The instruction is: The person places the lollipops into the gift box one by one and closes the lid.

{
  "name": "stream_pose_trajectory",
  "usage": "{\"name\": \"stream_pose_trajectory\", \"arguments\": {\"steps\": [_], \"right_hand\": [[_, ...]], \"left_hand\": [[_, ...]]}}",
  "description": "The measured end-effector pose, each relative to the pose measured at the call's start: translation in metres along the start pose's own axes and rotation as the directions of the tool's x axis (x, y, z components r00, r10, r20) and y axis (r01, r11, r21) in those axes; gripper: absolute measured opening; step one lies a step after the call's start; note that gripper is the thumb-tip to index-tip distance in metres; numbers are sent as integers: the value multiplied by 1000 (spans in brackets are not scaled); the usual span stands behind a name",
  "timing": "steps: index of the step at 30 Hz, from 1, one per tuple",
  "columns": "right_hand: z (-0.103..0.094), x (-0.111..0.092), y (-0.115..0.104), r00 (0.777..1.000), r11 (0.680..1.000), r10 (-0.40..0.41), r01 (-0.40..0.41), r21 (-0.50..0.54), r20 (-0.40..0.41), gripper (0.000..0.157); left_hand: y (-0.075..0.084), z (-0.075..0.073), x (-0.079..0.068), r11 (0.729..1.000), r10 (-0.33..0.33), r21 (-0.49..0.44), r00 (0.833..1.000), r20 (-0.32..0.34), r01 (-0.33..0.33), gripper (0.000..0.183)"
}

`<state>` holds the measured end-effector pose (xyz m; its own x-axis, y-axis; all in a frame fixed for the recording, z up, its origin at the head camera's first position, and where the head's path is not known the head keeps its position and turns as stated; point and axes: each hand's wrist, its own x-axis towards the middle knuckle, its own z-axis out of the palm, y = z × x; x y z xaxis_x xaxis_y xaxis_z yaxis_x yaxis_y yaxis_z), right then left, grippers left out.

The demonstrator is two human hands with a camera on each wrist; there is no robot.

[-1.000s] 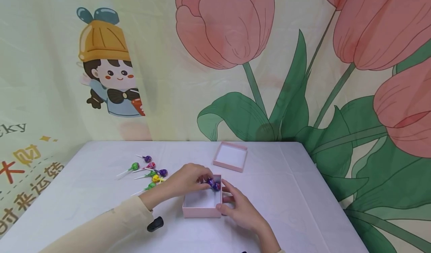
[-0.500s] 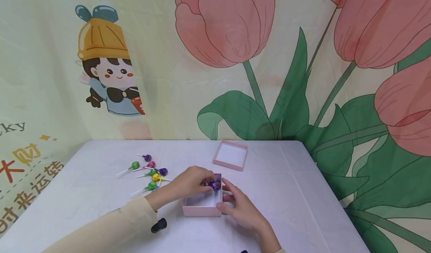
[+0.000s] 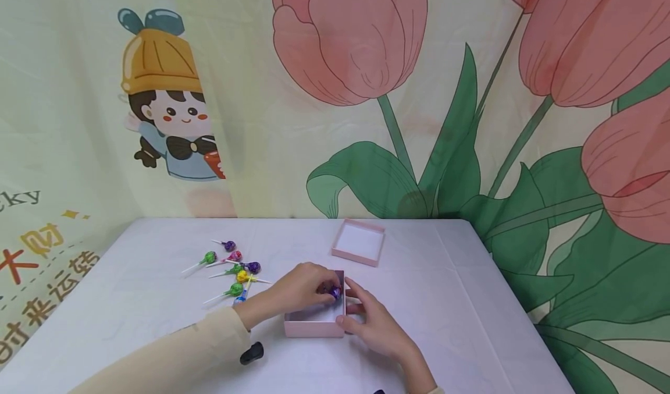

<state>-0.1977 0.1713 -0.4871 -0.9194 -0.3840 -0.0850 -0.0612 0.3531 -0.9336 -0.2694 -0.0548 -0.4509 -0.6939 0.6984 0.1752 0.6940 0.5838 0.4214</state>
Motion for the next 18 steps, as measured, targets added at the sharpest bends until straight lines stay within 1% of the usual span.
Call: {"name": "stream_pose_trajectory", "arguments": {"steps": [8,18], "right_hand": [[0,-1,-1,1000,1000,-6,6,6,9,80],[-1,0,-1,1000,1000,-1,1,-4,4,80]], "left_hand": [[-1,8,0,999,-15,51,1000,18,14,13],[-1,11,3,999,-4,34,1000,19,3,15]]}}
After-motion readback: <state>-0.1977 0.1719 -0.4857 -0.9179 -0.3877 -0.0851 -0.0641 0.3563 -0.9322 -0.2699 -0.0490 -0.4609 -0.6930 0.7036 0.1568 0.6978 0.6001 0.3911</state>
